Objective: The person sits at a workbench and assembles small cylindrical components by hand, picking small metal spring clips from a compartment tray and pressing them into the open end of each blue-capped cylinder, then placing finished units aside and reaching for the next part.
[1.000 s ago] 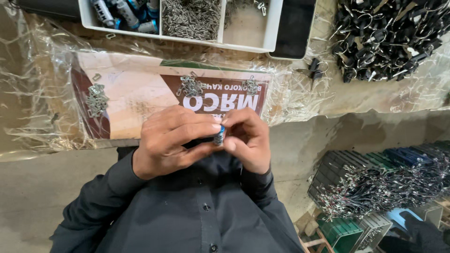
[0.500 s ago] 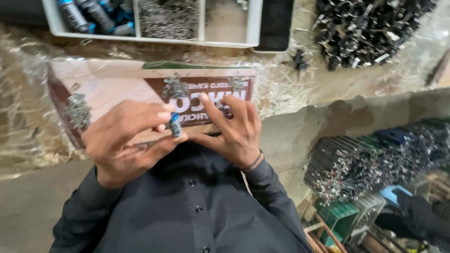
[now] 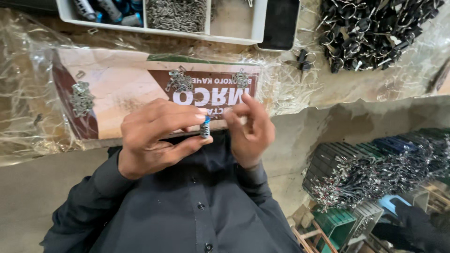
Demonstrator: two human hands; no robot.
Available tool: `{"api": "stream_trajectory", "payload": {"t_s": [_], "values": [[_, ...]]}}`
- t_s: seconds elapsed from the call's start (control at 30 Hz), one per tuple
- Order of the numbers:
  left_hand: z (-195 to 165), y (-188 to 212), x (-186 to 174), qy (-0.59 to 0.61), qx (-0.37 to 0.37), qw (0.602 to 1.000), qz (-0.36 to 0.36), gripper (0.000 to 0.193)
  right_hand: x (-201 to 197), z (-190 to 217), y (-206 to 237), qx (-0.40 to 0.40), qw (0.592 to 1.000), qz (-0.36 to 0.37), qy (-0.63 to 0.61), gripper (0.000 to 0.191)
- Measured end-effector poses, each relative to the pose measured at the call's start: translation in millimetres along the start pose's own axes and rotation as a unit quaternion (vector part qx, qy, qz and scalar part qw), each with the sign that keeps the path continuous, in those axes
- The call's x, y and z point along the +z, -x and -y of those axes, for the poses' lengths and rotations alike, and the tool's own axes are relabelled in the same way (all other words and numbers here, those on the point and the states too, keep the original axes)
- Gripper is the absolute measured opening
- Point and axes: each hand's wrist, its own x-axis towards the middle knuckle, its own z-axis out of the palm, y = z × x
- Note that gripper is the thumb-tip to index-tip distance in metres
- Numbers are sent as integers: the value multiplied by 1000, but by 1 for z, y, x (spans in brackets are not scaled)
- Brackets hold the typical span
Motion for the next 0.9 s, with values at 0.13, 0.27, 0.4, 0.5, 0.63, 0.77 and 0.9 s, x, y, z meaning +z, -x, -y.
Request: {"api": "stream_trajectory", "payload": {"t_s": [0.13,0.27,0.4,0.5,0.63,0.77,0.9], "values": [[0,3,1,-11,7,1000,-3,40,-1,10,-2,-153,985,79,-10,22],[4,7,2,-3,14,1000,-8,42,1,21,8,-11,963,95,-253,16],[3,11,3,-9,9,1000,-15,43,0,31,8,-29,978,171,-120,14],[2,12,1,-28,14,999,-15,41,1,34,7,12,977,169,-130,15],[3,12,-2,-48,31,998,-3,40,0,35,8,-5,984,158,-82,19],[3,11,-2,-62,34,998,-2,38,-5,31,3,-9,982,184,-39,20],[2,10,-2,-59,32,998,5,38,-8,18,-6,99,917,249,-297,29]]}}
